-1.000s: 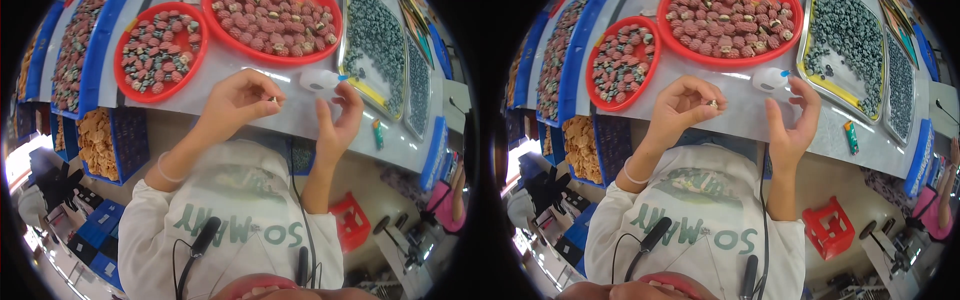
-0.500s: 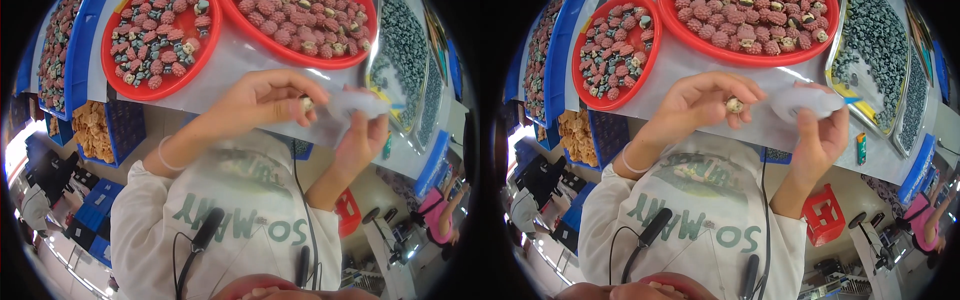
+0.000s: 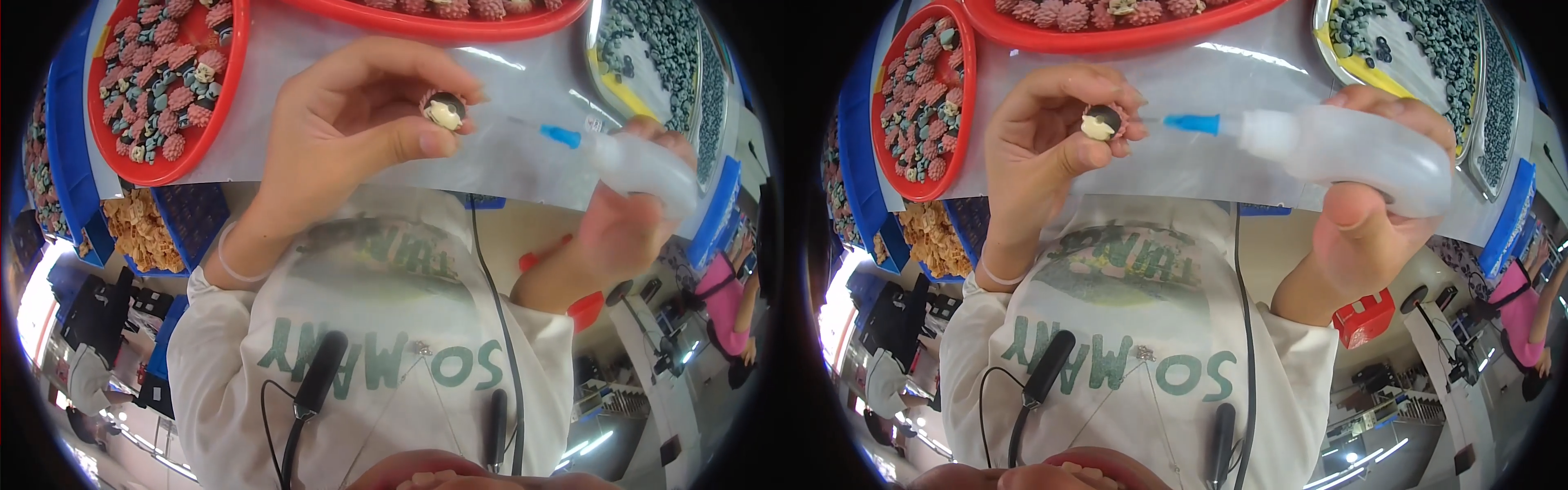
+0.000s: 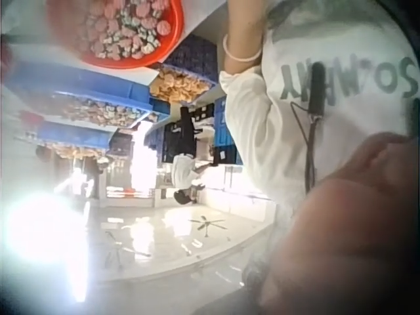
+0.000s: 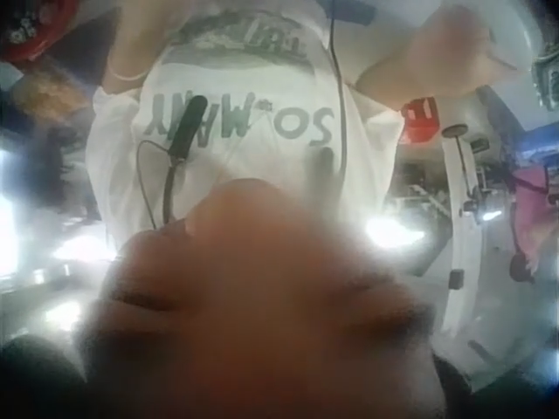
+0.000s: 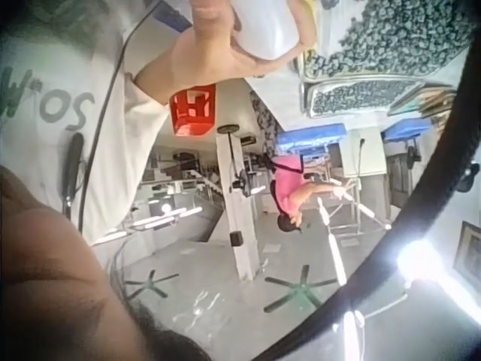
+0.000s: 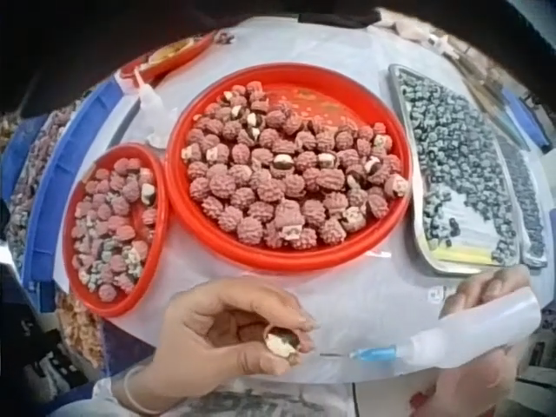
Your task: Applying glue to small toy components and assembling them at a factory workbench.
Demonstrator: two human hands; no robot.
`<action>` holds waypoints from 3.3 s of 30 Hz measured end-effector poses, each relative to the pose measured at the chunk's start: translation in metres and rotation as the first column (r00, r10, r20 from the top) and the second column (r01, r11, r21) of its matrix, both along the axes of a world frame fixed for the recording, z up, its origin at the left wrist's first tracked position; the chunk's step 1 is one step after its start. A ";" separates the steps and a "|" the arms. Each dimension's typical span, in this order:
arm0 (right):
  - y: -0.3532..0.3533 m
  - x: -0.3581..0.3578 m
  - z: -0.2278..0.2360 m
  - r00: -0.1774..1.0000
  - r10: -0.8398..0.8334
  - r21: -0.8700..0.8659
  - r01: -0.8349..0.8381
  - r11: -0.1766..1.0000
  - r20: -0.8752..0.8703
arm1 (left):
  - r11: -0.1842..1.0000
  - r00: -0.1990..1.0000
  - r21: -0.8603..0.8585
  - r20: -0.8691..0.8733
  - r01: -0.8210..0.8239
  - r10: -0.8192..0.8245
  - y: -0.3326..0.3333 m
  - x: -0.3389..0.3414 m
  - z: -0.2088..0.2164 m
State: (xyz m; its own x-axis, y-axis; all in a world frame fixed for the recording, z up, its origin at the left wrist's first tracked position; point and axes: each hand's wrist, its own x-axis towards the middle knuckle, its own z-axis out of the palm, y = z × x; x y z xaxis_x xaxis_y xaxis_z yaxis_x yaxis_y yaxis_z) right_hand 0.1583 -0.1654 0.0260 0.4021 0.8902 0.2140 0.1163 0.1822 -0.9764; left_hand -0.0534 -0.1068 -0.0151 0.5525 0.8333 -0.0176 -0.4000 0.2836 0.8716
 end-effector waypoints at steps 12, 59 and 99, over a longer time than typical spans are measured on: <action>0.000 0.008 0.005 0.975 0.192 -0.026 -0.190 0.981 0.110 | 1.000 1.000 -0.014 0.015 -0.007 0.008 0.000 0.002 0.000; 0.052 0.081 0.013 0.668 0.110 -0.162 0.015 0.987 0.736 | 0.992 0.997 -0.099 0.024 0.080 -0.078 0.000 0.004 0.006; -0.022 0.002 -0.011 0.775 0.203 0.018 -0.240 0.970 -0.599 | 0.996 0.992 -0.008 0.082 0.092 -0.091 -0.002 -0.001 0.000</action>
State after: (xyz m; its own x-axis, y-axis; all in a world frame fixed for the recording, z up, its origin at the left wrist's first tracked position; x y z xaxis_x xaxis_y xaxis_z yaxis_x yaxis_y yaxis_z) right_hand 0.1607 -0.1877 0.0150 0.2227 0.9735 -0.0528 -0.5245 0.0740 -0.8482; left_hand -0.0542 -0.1089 -0.0150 0.6266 0.7790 0.0214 -0.4414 0.3322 0.8335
